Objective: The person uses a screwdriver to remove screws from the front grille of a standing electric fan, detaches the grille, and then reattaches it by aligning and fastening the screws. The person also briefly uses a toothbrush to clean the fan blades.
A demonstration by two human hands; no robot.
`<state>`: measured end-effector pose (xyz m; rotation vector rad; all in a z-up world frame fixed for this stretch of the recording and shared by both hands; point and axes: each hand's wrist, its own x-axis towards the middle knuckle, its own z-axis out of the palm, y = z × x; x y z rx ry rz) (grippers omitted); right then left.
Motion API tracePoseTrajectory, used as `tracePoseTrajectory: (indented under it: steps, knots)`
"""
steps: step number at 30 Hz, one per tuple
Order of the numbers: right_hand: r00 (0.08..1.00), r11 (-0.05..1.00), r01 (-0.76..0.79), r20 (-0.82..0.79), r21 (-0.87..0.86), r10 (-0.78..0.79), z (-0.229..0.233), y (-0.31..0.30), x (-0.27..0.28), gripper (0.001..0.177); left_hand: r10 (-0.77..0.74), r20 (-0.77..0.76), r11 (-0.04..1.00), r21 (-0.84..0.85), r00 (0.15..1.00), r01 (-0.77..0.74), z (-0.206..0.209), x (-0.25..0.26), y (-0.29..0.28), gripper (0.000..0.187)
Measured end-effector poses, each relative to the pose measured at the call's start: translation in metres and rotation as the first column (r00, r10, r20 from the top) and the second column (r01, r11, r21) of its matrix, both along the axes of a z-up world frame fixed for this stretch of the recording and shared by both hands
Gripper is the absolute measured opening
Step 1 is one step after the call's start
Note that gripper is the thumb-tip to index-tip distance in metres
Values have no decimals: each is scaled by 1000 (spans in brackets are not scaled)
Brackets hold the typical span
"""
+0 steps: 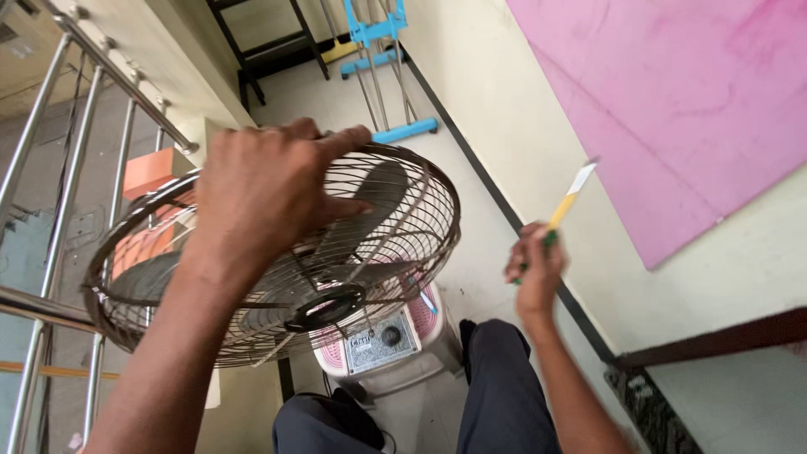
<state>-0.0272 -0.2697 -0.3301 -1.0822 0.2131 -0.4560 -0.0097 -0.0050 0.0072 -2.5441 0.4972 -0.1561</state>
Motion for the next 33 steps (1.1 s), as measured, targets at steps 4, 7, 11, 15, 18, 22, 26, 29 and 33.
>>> tracePoseTrajectory:
  steps: [4, 7, 11, 15, 18, 22, 26, 29, 33]
  knots:
    - [906, 869, -200, -424, -453, -12, -135, 52, -2, 32, -154, 155, 971, -161, 976, 179, 2, -1, -1, 79]
    - [691, 607, -611, -716, -508, 96, -211, 86, -26, 28, -93, 134, 990, -88, 987, 105, -3, -2, 5, 82]
    - [834, 526, -491, -549, -694, 55, -243, 118, -56, 31, -190, 262, 981, 5, 946, 196, -5, -2, 12, 82]
    - [848, 480, -496, -522, -724, 89, -233, 133, -63, 36, -267, 383, 962, 151, 884, 225, -7, -2, 15, 84]
    - [853, 471, -500, -508, -727, 120, -227, 139, -64, 47, -220, 341, 975, 113, 914, 192, -4, -5, 13, 82]
    - [867, 339, -496, -476, -799, 148, -232, 144, -50, 56, -300, 375, 953, 80, 877, 292, 0, -8, 10, 79]
    - [870, 372, -492, -463, -787, 172, -235, 149, -38, 54, -322, 346, 934, -38, 881, 356, 1, -9, 8, 76]
    - [885, 424, -462, -437, -779, 162, -230, 149, -35, 49, -344, 290, 894, -190, 893, 406, 2, -7, 6, 72]
    - [901, 486, -427, -405, -762, 157, -223, 146, -34, 46, -344, 270, 877, -250, 899, 411, 0, -3, 2, 71]
